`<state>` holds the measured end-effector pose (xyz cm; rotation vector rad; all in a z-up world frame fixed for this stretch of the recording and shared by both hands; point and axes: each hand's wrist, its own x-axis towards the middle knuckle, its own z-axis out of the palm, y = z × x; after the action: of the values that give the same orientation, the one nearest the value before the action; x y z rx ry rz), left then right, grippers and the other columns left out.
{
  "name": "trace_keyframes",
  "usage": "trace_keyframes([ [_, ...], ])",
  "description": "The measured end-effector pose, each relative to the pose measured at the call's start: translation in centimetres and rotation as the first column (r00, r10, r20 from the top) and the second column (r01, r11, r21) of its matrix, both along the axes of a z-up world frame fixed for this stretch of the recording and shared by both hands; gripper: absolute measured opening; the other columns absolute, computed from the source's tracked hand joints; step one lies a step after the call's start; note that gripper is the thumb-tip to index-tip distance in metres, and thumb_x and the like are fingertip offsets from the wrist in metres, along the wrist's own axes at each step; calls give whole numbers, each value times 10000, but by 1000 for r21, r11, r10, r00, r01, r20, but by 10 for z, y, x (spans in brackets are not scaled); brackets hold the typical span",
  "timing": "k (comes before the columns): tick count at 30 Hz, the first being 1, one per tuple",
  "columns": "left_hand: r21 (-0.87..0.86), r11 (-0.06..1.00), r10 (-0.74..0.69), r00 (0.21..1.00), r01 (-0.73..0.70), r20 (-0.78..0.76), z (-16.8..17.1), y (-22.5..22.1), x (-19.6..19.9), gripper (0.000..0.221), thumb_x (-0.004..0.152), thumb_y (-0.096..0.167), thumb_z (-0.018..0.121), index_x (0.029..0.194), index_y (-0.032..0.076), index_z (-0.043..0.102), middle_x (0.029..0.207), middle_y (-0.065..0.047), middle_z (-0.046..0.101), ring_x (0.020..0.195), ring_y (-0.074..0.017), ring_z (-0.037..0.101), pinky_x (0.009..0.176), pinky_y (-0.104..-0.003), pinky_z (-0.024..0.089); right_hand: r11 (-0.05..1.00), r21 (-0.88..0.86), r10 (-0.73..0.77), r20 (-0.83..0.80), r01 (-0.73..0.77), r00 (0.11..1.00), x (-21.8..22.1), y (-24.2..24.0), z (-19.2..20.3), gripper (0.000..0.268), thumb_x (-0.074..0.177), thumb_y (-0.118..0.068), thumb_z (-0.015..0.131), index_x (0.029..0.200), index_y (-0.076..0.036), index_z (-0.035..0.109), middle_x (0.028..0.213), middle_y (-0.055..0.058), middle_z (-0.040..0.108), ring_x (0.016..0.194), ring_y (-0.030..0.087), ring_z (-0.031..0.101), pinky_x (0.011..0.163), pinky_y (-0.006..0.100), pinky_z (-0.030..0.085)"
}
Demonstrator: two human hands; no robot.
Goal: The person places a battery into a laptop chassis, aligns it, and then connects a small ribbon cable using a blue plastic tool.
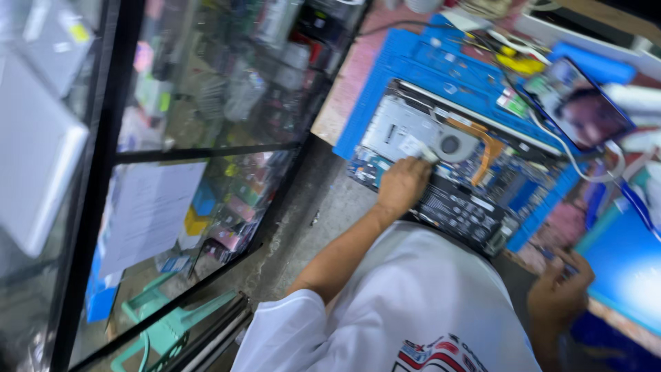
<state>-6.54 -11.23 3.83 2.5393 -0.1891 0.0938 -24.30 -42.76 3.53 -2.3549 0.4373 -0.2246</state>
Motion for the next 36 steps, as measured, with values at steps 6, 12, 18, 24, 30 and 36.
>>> trace_keyframes([
  [6, -29, 1000, -9, 998, 11, 66, 1, -3, -2, 116, 922, 186, 686, 974, 83, 690, 930, -105, 663, 882, -304, 679, 816, -417, 561, 999, 22, 42, 78, -44, 996, -2, -27, -51, 231, 1171, -59, 514, 1355, 51, 428, 1188, 243, 704, 1062, 311, 733, 906, 375, 611],
  [12, -136, 990, 45, 999, -44, 5, -9, -7, 39, 146, 987, 222, 656, 977, 81, 693, 883, -113, 653, 825, -331, 671, 761, -458, 540, 997, 21, -71, -74, 73, 995, 13, -9, -19, 301, 1181, -72, 580, 1417, 48, 438, 1168, 258, 703, 1074, 339, 725, 905, 427, 574],
  [18, -167, 950, 289, 946, -264, 149, -32, -40, 154, 92, 927, 205, 656, 929, 118, 684, 902, -78, 655, 880, -306, 675, 805, -454, 525, 999, -48, -25, -72, 21, 997, 29, 21, 30, 299, 1161, -53, 545, 1415, 51, 426, 1172, 250, 704, 1038, 332, 726, 879, 409, 577],
  [24, -257, 919, 340, 931, -298, 137, -35, -17, 161, 262, 883, 155, 666, 1141, 123, 699, 1034, -100, 672, 990, -313, 649, 878, -458, 501, 994, -89, -68, -120, 58, 990, 31, 33, 38, 280, 1156, -26, 535, 1398, 66, 429, 1215, 248, 711, 1015, 314, 726, 849, 381, 574],
  [30, -113, 856, 518, 838, -505, 173, -26, 107, 99, 210, 912, 193, 723, 1087, 78, 706, 1023, -134, 661, 970, -346, 631, 869, -449, 498, 990, -93, -110, -92, 102, 990, 31, 25, 24, 248, 1188, -37, 549, 1373, 88, 440, 1208, 272, 684, 1116, 339, 714, 944, 392, 578],
  [36, 65, 953, 278, 938, -296, 207, -40, 128, 85, 156, 960, 179, 716, 1073, 75, 741, 998, -89, 670, 884, -314, 640, 785, -441, 512, 982, -85, -184, -180, 171, 966, 33, 26, 28, 260, 1184, -57, 571, 1358, 87, 443, 1239, 256, 696, 1099, 333, 702, 953, 390, 545],
])
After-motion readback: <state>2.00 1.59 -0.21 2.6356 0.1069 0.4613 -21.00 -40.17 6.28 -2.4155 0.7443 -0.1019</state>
